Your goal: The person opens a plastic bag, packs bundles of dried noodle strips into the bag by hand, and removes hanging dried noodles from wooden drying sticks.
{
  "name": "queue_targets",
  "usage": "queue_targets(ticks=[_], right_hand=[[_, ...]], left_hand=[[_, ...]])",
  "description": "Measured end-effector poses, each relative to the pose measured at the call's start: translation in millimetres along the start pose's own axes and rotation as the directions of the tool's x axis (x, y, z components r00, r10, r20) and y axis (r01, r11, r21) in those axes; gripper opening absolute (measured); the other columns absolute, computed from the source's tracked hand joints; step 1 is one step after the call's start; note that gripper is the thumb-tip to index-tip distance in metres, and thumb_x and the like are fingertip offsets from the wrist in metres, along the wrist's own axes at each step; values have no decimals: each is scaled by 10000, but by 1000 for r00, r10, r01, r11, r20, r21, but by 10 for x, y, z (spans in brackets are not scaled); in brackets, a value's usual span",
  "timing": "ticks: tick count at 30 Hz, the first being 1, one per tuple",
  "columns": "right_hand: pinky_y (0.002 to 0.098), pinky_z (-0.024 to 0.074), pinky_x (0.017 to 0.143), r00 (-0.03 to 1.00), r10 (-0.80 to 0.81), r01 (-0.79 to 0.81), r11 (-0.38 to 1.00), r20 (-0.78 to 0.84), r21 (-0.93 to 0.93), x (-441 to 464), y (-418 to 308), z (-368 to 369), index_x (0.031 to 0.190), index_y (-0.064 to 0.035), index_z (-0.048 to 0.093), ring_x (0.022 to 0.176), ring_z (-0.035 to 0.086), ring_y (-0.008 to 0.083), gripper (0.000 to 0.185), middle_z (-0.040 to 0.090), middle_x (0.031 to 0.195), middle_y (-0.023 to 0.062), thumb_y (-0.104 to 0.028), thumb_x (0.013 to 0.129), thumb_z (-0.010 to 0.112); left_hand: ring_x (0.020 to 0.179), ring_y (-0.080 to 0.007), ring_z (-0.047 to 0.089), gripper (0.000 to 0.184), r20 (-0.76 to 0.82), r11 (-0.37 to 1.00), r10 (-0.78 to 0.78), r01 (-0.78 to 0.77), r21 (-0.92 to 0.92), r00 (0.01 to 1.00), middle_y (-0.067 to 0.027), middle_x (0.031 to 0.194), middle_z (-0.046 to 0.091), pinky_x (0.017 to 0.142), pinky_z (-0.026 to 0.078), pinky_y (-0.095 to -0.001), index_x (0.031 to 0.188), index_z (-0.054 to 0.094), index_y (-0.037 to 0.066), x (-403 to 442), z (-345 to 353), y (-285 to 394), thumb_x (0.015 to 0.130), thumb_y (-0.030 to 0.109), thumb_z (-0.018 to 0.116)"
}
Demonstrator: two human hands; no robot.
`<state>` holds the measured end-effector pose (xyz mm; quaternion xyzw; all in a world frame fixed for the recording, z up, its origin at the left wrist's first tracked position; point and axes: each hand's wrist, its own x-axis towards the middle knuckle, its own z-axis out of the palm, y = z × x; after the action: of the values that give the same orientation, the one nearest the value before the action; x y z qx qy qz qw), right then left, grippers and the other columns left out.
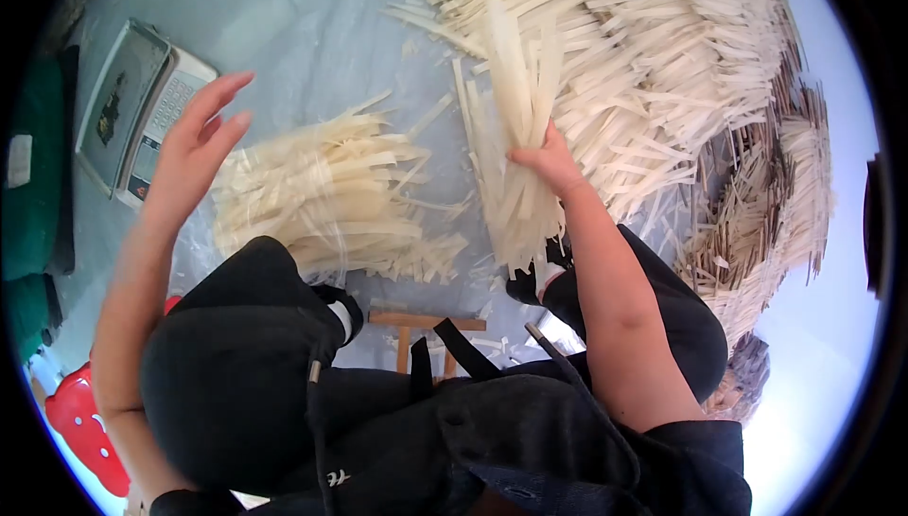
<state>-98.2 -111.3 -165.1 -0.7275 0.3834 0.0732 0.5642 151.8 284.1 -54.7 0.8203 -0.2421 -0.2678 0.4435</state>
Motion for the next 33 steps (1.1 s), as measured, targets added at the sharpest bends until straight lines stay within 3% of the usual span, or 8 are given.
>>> queue_targets(ticks=[5,10,15,23,25,28,30,33], right_hand=[[362,486,925,984,-165,136,943,70,303,-545,-854,-92,1370,-29,397,1079,590,229,781,600,1186,120,-68,680,763],[374,546,829,950,-294,183,804,110,566,-1219,-1720,155,1333,11,348,985,632,240,737,593,1157,164,-113,737,764],[372,496,952,842,-540,538,840,-6,-65,-1794,-1886,190,1387,41,285,1150,565,330,972,549,1213,237,-280,621,790],[331,443,992,907,-385,376,551,172,-745,-2765,-2186,-222,1424,3,356,1129,578,314,964,550,1278,211,-530,727,756],[328,480,916,972,-175,232,801,154,-552,-2630,-2406,-639,1353,-25,466,1096,599,309,835,568,1264,213,-565,766,710],[310,467,894,842,-477,452,879,-251,-154,-2075,-2185,-928,1209,-56,617,1000,621,225,579,632,1185,147,-495,836,677],[322,471,886,423,-633,694,687,-648,-218,-1858,-2202,-958,1137,-60,672,967,602,173,471,666,1101,96,-443,862,667],[351,453,950,836,-467,527,830,-289,184,-1840,-2212,-1049,1222,-76,637,1080,583,212,523,641,1183,102,-455,862,666]], left_hand=[[1363,-228,382,639,439,984,-137,172,-39,888,-99,1461,430,1132,286,-379,1432,403,28,142,456,1111,922,339,632],[1329,-266,419,882,432,859,-124,314,-404,893,-168,1447,413,1126,307,-403,1474,291,6,46,1390,1729,849,482,692],[1126,-229,586,718,574,640,102,388,-663,813,-121,1269,558,915,516,-389,1356,448,49,-252,1595,2019,813,414,744],[978,-261,646,433,498,339,145,430,-837,855,-136,1124,631,859,544,-391,1260,533,48,-630,1713,1979,886,246,627],[922,-275,654,475,582,269,95,543,-796,807,-140,1070,638,831,551,-423,1286,521,55,-694,1736,1980,865,250,624],[901,-269,652,554,675,225,324,640,-735,663,-133,1030,637,843,547,-439,1333,490,63,-622,1934,1919,842,277,632],[894,-258,650,609,692,305,322,621,-722,646,-127,1028,633,879,535,-435,1372,459,75,-724,1974,2028,836,307,633],[929,-278,639,614,720,324,322,643,-694,615,-141,1067,620,921,512,-477,1360,467,73,-803,2032,2119,839,344,646]])
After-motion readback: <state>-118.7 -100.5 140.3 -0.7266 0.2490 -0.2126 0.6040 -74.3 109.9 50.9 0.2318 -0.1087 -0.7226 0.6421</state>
